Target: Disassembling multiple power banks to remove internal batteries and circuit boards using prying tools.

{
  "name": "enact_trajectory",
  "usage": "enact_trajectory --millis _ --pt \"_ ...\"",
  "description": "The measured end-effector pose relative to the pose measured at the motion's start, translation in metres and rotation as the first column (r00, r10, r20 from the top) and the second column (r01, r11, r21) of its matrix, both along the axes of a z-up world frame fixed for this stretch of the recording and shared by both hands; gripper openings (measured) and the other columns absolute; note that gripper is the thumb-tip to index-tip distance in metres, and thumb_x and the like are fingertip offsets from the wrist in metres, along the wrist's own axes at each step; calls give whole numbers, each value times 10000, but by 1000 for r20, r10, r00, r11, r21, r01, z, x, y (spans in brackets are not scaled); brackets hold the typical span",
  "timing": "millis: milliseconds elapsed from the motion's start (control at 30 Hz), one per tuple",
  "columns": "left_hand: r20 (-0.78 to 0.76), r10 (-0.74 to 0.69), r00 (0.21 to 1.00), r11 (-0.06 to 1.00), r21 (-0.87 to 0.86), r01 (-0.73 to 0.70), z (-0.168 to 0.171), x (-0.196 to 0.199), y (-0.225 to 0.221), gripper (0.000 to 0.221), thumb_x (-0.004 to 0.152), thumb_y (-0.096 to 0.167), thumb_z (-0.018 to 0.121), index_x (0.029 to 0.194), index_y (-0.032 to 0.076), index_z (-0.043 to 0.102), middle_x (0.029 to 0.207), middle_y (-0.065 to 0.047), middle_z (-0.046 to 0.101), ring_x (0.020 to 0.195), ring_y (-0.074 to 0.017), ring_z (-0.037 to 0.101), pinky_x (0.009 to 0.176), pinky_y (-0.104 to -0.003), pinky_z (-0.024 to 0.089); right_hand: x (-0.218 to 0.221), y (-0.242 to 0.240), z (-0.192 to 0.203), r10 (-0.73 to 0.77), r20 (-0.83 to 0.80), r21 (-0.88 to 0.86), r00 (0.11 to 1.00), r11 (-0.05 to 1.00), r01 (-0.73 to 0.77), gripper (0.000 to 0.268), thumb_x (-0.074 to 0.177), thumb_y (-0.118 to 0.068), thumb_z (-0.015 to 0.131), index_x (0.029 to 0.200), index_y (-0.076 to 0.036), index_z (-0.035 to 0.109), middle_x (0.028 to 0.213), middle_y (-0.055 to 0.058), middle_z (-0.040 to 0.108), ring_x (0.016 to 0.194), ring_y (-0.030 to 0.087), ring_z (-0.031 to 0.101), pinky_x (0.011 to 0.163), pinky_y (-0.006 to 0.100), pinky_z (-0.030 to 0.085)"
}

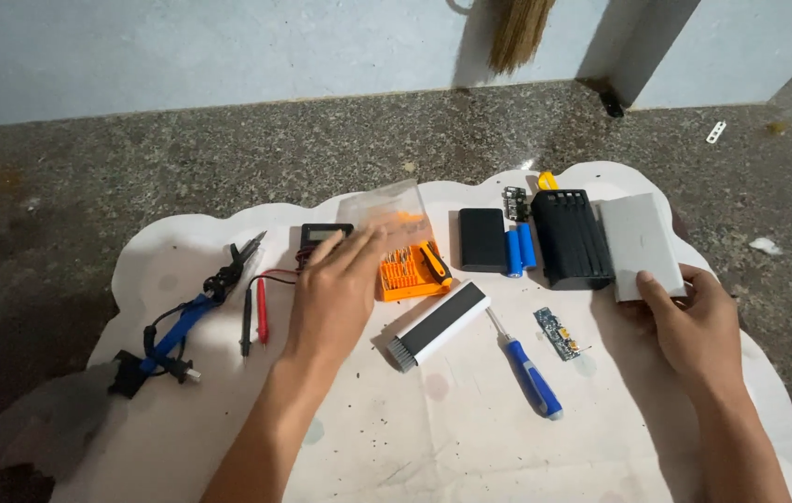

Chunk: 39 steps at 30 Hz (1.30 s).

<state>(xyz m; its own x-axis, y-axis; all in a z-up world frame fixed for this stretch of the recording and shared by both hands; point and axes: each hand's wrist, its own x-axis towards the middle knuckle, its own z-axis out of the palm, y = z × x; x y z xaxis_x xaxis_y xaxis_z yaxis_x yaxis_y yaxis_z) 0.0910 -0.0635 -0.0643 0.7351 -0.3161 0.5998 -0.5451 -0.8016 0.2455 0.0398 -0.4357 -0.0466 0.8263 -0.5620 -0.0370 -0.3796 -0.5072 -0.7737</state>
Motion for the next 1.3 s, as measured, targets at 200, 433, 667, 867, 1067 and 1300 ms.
enact_trajectory --millis 200,433,667,867,1067,1300 --pt "140 -47 989 998 44 41 -18 -24 -8 392 883 -94 625 1258 -3 699 1252 -189 729 1146 -343 708 1126 -462 461 2 -7 -9 47 9 -77 999 996 -46 370 1018 -298 688 1249 -10 701 916 160 737 820 250 669 749 405 483" --pt "153 -67 986 997 47 61 -11 -27 -6 259 936 92 723 1193 77 750 1190 -104 762 1130 -263 700 1019 -428 493 -1 0 2 -10 -76 -92 997 996 3 548 978 -395 683 1419 -71 659 983 173 760 799 254 669 758 401 481" --pt "153 -119 981 992 -9 122 -2 -28 -8 195 933 24 697 1100 98 764 1174 -62 768 1119 -243 706 975 -414 502 -2 4 5 17 -105 -134 994 991 -31 417 1024 -363 649 1360 -120 696 630 151 706 558 258 637 647 408 487" --pt "202 -78 976 996 67 66 -4 -25 -7 209 891 51 736 1073 154 744 1124 -8 757 1075 -229 689 949 -405 485 -1 0 3 14 -122 -158 992 987 -33 476 1007 -389 659 1400 -124 684 700 186 743 610 273 680 682 422 506" --pt "240 -73 968 994 91 52 5 -29 -6 206 874 -1 764 1020 142 741 1068 10 754 1005 -201 684 923 -381 480 -4 8 13 27 -134 -118 991 992 -43 414 1016 -363 648 1350 -123 691 699 178 740 575 271 678 652 409 505" --pt "269 -32 963 990 139 -6 7 -29 -13 96 922 98 768 928 151 687 906 6 624 840 -245 560 794 -385 470 -2 5 7 28 -138 -194 990 979 -55 480 1001 -379 652 1412 -131 670 716 165 762 629 280 718 724 424 520"
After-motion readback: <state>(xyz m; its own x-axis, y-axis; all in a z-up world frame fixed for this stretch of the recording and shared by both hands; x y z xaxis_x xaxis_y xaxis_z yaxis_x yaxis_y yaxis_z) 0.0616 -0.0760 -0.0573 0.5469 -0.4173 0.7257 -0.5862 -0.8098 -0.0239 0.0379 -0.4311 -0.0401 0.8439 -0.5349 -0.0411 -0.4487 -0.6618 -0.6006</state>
